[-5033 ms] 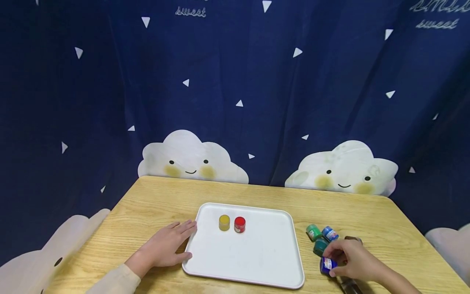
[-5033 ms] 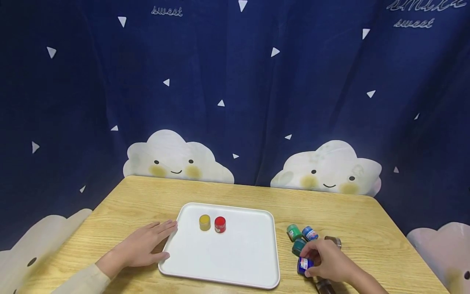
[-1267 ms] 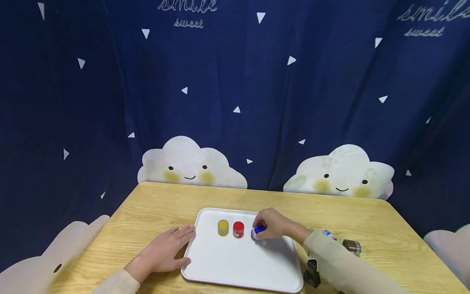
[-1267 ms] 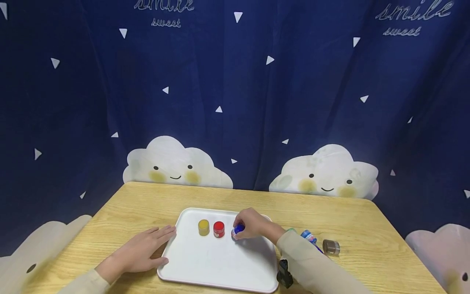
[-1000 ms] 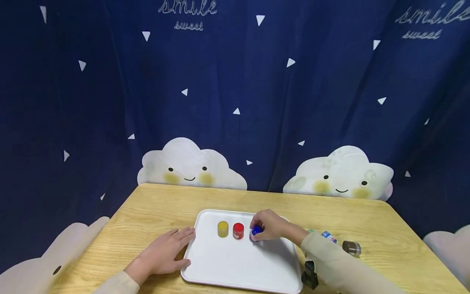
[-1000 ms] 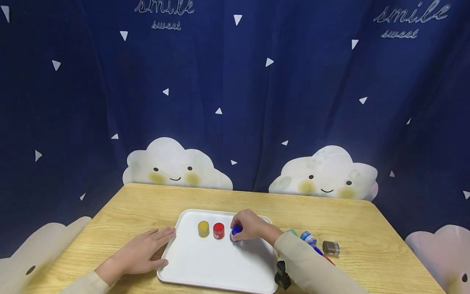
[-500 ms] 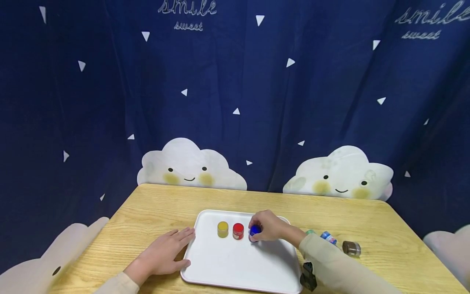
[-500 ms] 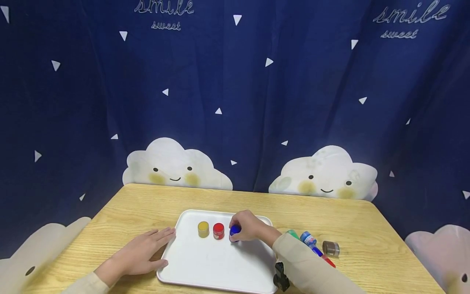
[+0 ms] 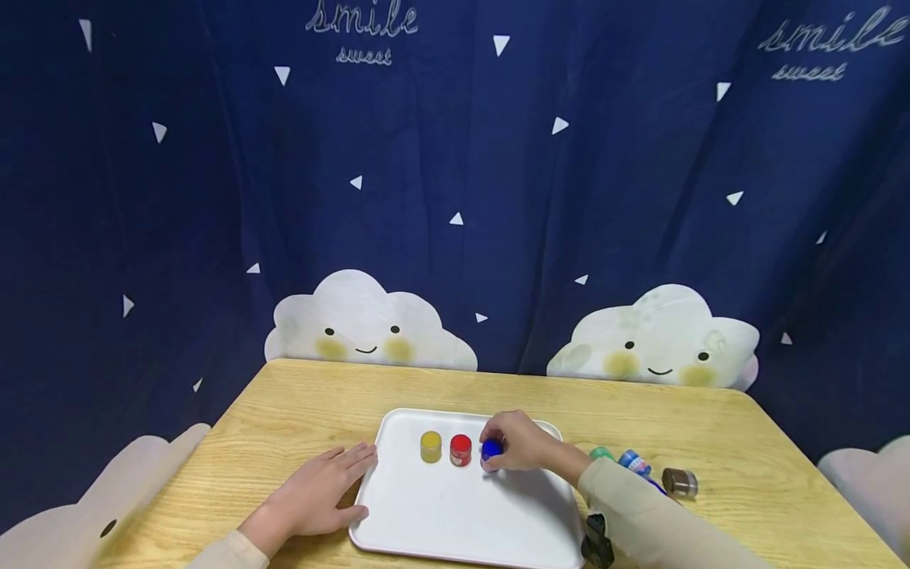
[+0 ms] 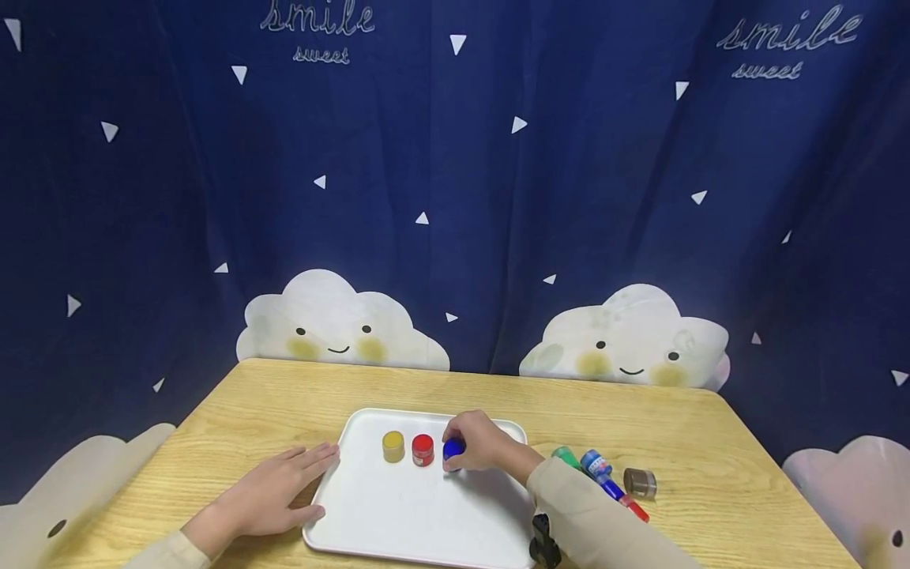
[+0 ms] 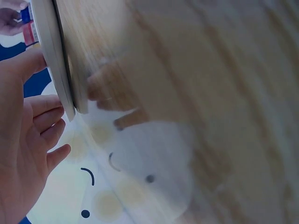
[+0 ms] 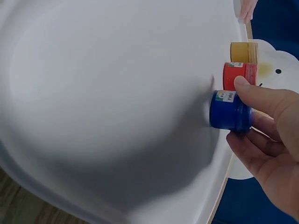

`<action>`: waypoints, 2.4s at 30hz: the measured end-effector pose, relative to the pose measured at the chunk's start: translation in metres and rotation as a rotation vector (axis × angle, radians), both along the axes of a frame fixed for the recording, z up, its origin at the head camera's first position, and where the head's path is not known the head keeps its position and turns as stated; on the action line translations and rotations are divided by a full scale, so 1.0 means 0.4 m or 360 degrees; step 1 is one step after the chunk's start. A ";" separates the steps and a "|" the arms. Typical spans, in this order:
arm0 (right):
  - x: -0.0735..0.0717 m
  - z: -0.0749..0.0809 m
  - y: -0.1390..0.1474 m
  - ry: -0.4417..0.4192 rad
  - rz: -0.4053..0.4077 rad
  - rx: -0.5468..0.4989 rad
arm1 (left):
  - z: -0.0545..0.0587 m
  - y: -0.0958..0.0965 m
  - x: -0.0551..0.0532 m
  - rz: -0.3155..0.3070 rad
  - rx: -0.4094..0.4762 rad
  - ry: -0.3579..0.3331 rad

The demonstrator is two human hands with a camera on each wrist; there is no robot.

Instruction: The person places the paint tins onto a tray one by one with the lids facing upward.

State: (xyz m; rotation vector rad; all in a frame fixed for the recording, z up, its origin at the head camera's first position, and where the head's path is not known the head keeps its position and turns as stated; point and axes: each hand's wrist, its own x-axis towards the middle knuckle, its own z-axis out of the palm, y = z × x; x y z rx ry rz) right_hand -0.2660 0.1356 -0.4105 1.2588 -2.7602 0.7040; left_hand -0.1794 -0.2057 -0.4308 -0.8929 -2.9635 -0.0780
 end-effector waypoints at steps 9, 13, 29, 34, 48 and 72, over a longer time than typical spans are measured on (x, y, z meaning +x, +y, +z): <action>0.007 0.013 0.033 -0.0054 0.0097 -0.0031 | -0.004 0.001 0.003 -0.0010 0.0007 0.0000; 0.009 0.020 0.060 -0.0102 0.0094 -0.0039 | -0.003 -0.001 0.004 -0.0023 0.0016 0.0035; 0.035 0.056 0.181 -0.0226 -0.0094 -0.0099 | 0.002 -0.003 0.000 -0.0038 0.0014 0.0092; 0.048 0.065 0.212 -0.0197 -0.0139 -0.0088 | 0.003 -0.002 0.000 -0.0028 0.0011 0.0070; 0.065 0.070 0.304 -0.0065 -0.0322 -0.0029 | 0.000 -0.001 0.000 -0.0025 0.0024 0.0064; 0.044 0.082 0.337 -0.0320 -0.0794 0.0259 | -0.006 -0.002 0.004 0.0004 0.0012 0.0041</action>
